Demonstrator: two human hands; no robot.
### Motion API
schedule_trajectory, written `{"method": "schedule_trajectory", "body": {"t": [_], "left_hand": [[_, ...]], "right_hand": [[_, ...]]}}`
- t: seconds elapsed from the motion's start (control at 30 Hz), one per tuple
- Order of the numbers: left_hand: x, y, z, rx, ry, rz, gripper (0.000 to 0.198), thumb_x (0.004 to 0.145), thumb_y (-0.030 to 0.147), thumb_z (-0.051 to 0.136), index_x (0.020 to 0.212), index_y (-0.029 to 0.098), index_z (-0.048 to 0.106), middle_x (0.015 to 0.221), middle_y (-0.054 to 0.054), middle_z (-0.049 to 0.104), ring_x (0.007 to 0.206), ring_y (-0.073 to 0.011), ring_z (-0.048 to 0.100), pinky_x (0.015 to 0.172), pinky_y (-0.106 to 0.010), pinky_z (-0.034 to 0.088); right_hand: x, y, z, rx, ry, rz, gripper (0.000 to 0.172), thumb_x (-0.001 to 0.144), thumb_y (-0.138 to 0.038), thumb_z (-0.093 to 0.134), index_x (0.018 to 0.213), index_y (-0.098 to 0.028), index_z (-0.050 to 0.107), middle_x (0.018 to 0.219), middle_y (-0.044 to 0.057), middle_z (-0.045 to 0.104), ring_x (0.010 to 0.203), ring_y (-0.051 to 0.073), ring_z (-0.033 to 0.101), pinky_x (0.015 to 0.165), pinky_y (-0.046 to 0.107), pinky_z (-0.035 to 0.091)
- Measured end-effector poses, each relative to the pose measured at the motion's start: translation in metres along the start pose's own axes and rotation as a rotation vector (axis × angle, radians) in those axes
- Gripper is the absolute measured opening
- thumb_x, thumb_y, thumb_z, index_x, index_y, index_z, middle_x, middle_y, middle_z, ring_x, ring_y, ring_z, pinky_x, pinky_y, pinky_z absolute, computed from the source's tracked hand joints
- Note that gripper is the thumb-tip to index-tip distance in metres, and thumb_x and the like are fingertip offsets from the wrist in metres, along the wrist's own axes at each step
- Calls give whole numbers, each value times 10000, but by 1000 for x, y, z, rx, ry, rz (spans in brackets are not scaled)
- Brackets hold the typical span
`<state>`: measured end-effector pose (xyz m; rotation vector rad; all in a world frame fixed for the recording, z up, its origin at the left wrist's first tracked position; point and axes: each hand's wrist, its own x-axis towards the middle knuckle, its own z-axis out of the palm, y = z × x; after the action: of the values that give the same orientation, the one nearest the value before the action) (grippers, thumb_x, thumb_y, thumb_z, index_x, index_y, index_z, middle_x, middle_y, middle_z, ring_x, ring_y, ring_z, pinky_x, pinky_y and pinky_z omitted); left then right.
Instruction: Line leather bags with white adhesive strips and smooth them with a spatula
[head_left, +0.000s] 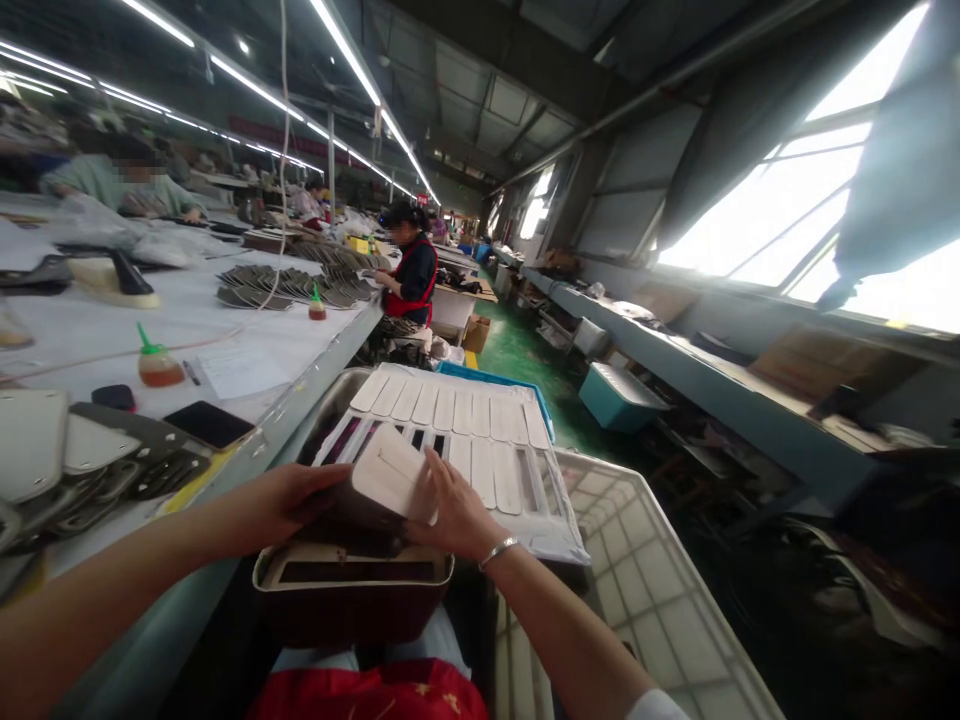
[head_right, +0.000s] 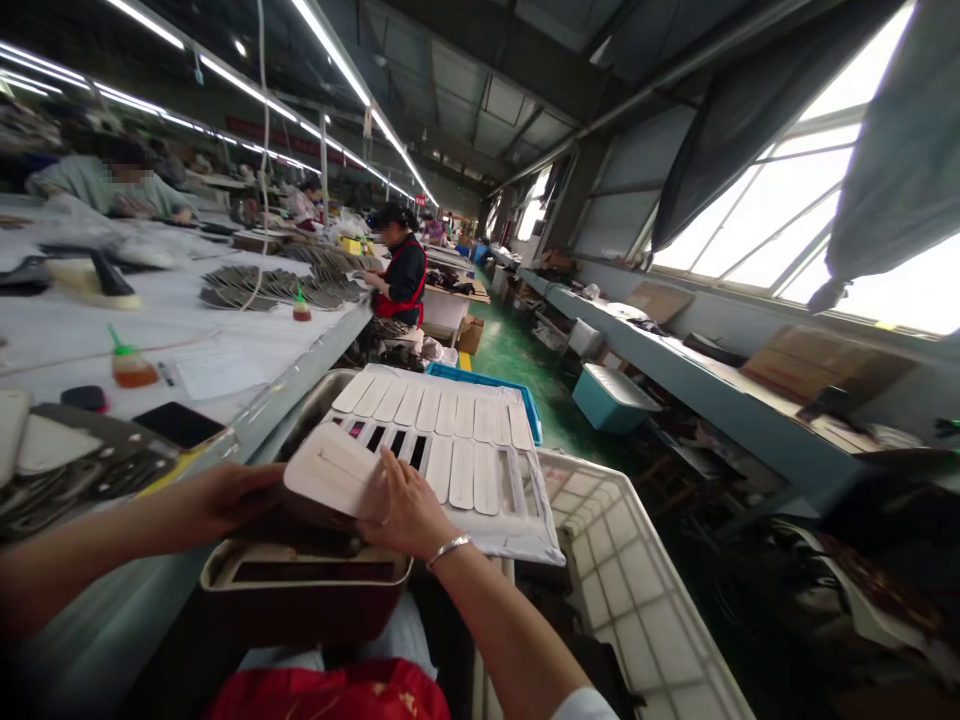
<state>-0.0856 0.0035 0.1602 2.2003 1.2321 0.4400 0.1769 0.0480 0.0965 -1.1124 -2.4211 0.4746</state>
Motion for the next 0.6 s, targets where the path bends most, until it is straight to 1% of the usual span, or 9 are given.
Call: {"method": "schedule_trajectory", "body": {"t": [0.1, 0.13, 0.2, 0.33, 0.43, 0.53, 0.6], "left_hand": [[-6, -4, 1, -31, -41, -24, 346, 869, 292, 404, 1162, 174, 544, 1027, -51, 680, 845, -203, 628, 754, -230, 458], [-8, -6, 2, -22, -29, -44, 338, 870, 296, 406, 1151, 171, 548, 1013, -52, 683, 835, -202, 630, 739, -225, 456], [-13, -9, 3, 1, -12, -69, 330, 874, 307, 405, 1138, 171, 551, 1003, -47, 684, 841, -202, 631, 727, -213, 450], [-17, -12, 1, 28, 6, -89, 352, 887, 322, 385, 1166, 176, 542, 1010, -25, 681, 873, -203, 629, 748, -210, 441], [-15, -13, -1, 57, -4, -87, 336, 881, 315, 380, 1131, 187, 563, 956, -31, 695, 813, -195, 642, 720, -217, 445], [-10, -19, 6, 37, -34, -83, 304, 870, 286, 388, 1087, 213, 588, 941, -27, 702, 796, -188, 649, 711, -219, 451], [-8, -26, 16, -8, -68, -72, 298, 852, 262, 404, 1064, 237, 611, 967, -13, 701, 843, -189, 650, 749, -222, 457]], "right_hand": [[-3, -5, -2, 4, -52, -7, 1064, 617, -433, 702, 1433, -152, 80, 1280, 167, 437, 1129, 286, 439, 948, 444, 379], [-4, -6, -3, 10, -68, -4, 1065, 614, -445, 703, 1433, -161, 84, 1257, 156, 455, 1104, 279, 456, 937, 436, 389], [-8, -8, -5, 24, -93, 5, 1071, 604, -462, 706, 1433, -175, 91, 1252, 144, 460, 1100, 275, 461, 945, 427, 386], [-9, -11, -6, 41, -118, 1, 1070, 608, -486, 696, 1433, -179, 87, 1312, 149, 412, 1158, 281, 419, 976, 426, 356], [-7, -13, -4, 34, -139, 15, 1054, 619, -473, 689, 1431, -165, 92, 1281, 153, 434, 1117, 275, 445, 940, 417, 385], [-6, -11, -1, 3, -163, 20, 1035, 620, -458, 689, 1427, -162, 112, 1232, 145, 466, 1064, 264, 470, 908, 408, 404], [-9, -7, 1, -41, -182, -8, 1013, 619, -448, 688, 1423, -168, 139, 1252, 139, 448, 1083, 266, 458, 926, 404, 389]]}}
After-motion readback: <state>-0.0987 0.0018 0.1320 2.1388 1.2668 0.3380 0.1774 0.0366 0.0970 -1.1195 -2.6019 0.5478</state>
